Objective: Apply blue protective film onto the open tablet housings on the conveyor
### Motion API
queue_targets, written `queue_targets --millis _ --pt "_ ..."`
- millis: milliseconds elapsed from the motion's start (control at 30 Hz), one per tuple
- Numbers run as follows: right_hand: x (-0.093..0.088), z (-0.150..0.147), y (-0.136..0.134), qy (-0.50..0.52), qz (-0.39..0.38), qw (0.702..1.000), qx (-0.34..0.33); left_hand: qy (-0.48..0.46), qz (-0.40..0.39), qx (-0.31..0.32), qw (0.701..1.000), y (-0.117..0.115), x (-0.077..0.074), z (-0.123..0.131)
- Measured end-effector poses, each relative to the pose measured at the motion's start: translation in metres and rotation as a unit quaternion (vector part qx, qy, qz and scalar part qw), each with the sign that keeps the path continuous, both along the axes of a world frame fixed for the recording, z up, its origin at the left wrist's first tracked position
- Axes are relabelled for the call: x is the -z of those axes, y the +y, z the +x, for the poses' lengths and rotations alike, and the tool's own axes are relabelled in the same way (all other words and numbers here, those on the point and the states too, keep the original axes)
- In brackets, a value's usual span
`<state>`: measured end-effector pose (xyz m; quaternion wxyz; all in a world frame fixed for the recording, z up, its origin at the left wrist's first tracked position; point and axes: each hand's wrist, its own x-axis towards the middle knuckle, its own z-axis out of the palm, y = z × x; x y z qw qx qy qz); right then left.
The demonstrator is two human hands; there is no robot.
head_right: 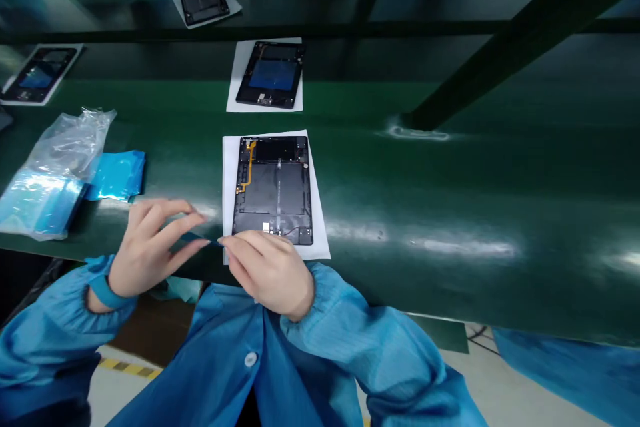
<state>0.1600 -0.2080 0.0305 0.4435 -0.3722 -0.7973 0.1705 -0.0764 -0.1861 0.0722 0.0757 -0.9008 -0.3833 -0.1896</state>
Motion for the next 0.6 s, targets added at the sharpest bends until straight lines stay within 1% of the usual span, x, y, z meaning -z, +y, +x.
queue_targets --millis 100,167,200,267,333,367,400,433,467,533,567,600 --pt "-0.003 0.009 0.007 0.000 -0.017 1.000 0.016 -0.038 -0.090 0.067 0.993 0.011 -0.008 0.002" --pt "-0.003 0.015 0.012 -0.003 -0.031 0.999 0.023 -0.067 -0.139 0.083 0.985 0.018 -0.010 0.006" --pt "-0.004 0.019 0.014 -0.006 -0.031 0.999 0.022 -0.077 -0.148 0.082 0.983 0.021 -0.010 0.009" --pt "-0.005 0.029 0.023 -0.012 -0.039 0.998 0.037 -0.102 -0.137 0.053 0.984 0.032 -0.006 0.013" --pt "-0.005 0.043 0.037 0.004 -0.078 0.993 0.085 -0.143 -0.114 -0.025 0.983 0.046 0.003 0.015" --pt "-0.003 0.052 0.046 0.023 -0.117 0.986 0.117 -0.155 -0.110 -0.070 0.979 0.053 0.009 0.017" --pt "0.000 0.061 0.056 0.049 -0.169 0.974 0.146 -0.149 -0.123 -0.109 0.975 0.059 0.016 0.018" --pt "0.004 0.070 0.066 0.080 -0.226 0.956 0.168 -0.120 -0.154 -0.137 0.971 0.063 0.023 0.020" --pt "0.009 0.078 0.077 0.111 -0.285 0.935 0.177 -0.076 -0.192 -0.151 0.967 0.066 0.031 0.023" --pt "0.021 0.090 0.095 0.154 -0.381 0.895 0.172 0.019 -0.265 -0.151 0.952 0.066 0.045 0.029" --pt "0.026 0.093 0.102 0.164 -0.411 0.881 0.166 0.048 -0.286 -0.144 0.946 0.063 0.050 0.032" --pt "0.031 0.094 0.106 0.167 -0.431 0.872 0.163 0.059 -0.289 -0.133 0.946 0.060 0.054 0.035"
